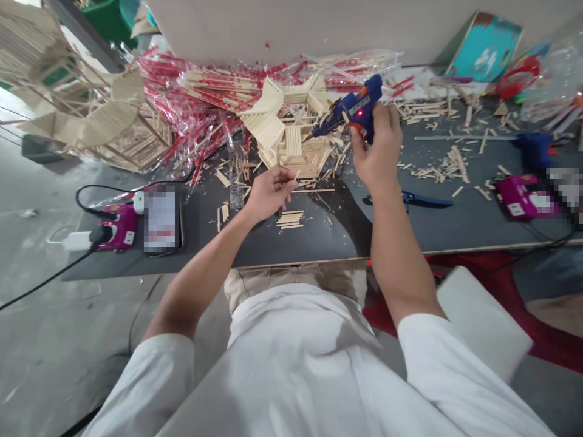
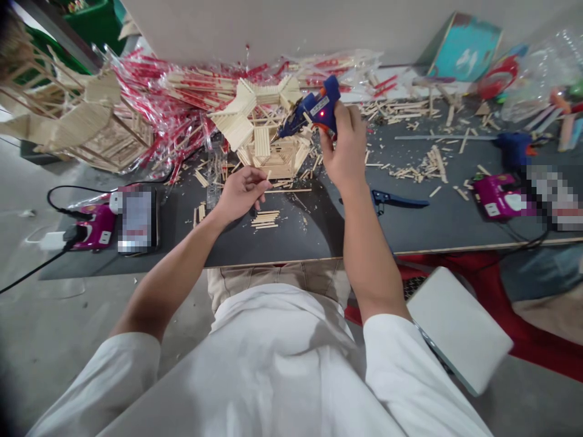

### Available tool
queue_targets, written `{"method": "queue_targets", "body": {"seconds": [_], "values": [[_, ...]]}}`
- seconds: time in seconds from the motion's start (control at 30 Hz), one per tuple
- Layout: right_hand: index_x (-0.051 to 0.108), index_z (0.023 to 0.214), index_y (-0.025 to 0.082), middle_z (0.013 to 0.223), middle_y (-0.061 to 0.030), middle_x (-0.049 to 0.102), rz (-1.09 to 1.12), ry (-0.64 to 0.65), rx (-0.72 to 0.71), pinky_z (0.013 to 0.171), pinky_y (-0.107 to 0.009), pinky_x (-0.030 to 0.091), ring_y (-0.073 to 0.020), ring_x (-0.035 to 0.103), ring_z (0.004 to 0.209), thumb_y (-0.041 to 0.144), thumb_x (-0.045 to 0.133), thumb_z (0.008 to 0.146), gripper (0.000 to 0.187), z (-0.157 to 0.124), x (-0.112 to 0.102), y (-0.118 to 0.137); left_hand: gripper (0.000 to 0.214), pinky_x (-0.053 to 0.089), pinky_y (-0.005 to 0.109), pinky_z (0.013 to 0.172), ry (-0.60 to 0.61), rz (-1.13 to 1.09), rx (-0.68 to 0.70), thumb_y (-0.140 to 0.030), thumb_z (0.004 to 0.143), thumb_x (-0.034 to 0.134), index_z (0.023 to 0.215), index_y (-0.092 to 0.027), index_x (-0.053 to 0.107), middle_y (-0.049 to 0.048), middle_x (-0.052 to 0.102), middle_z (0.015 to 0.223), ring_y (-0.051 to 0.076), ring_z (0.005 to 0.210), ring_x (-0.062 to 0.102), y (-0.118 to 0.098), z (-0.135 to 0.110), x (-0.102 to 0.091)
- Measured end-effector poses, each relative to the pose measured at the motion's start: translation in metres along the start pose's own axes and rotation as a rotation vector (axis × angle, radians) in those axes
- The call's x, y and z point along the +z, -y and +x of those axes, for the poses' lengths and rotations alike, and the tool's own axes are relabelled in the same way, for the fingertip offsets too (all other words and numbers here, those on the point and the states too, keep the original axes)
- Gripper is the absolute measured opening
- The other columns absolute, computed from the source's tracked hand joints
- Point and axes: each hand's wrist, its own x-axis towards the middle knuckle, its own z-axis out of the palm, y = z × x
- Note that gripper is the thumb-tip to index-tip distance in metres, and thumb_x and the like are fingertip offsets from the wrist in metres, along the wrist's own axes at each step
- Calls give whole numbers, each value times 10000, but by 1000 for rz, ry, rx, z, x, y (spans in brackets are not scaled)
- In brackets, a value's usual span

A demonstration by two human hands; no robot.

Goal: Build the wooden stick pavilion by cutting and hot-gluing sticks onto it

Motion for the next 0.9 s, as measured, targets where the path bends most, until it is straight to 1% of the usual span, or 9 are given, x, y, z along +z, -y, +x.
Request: {"method": "queue_targets", "body": {"seconds": [0.23,0.43,0.5,0.57,0.63,0.7,0.83,0.9], "values": [[449,1554,364,1524,-151,546,-40,-17,12,1247,-700,321,-435,411,1471,717,437,1022,638,-1,1,3,170,496,148,449,-18,11,-26,-209,950,786,1024,-175,637,33,757,913,62,558,648,0,1,1],[491,1490,359,1461,-152,569,-69,-95,-16,1220,-719,383,-433,481,1433,732,485,1007,611,0,7,-5,122,501,161,442,-4,11,-18,-177,962,742,1022,-172,635,38,754,918,73,563,658,-4,-1,2],[472,1504,339,1456,-165,568,-80,-132,-30,1214,-709,398,-419,491,1431,718,473,1021,614,0,7,-6,108,506,173,435,0,7,-16,-166,963,723,1022,-169,632,38,749,910,82,560,661,-6,-2,2],[448,1523,286,1460,-202,562,-98,-163,-46,1211,-672,411,-398,505,1415,688,454,1041,628,0,6,-6,103,508,179,435,2,10,-10,-168,963,717,1021,-167,631,38,747,908,85,560,662,-7,-2,2],[445,1530,262,1471,-227,553,-105,-163,-44,1221,-633,405,-384,506,1409,669,441,1052,628,0,6,-7,103,507,178,442,7,20,-2,-173,961,721,1023,-164,640,38,747,921,79,564,660,-8,-3,2],[447,1537,292,1473,-208,552,-108,-148,-33,1228,-636,393,-389,499,1420,691,424,1047,632,1,8,-9,102,504,172,445,11,25,9,-167,955,724,1027,-161,653,35,743,927,72,564,654,-8,-2,1],[427,1576,322,1440,-178,567,-130,-133,-49,1202,-693,405,-429,516,1407,770,366,1022,715,3,12,-14,89,514,168,462,38,16,17,-182,972,711,1045,-152,671,40,758,892,80,578,669,-5,-1,0],[407,1605,368,1470,-160,559,-132,-112,-27,1214,-684,401,-426,494,1433,761,354,1030,698,3,12,-11,86,524,174,472,64,6,11,-208,994,692,1052,-146,682,50,773,876,93,588,687,-4,-1,-1]]}}
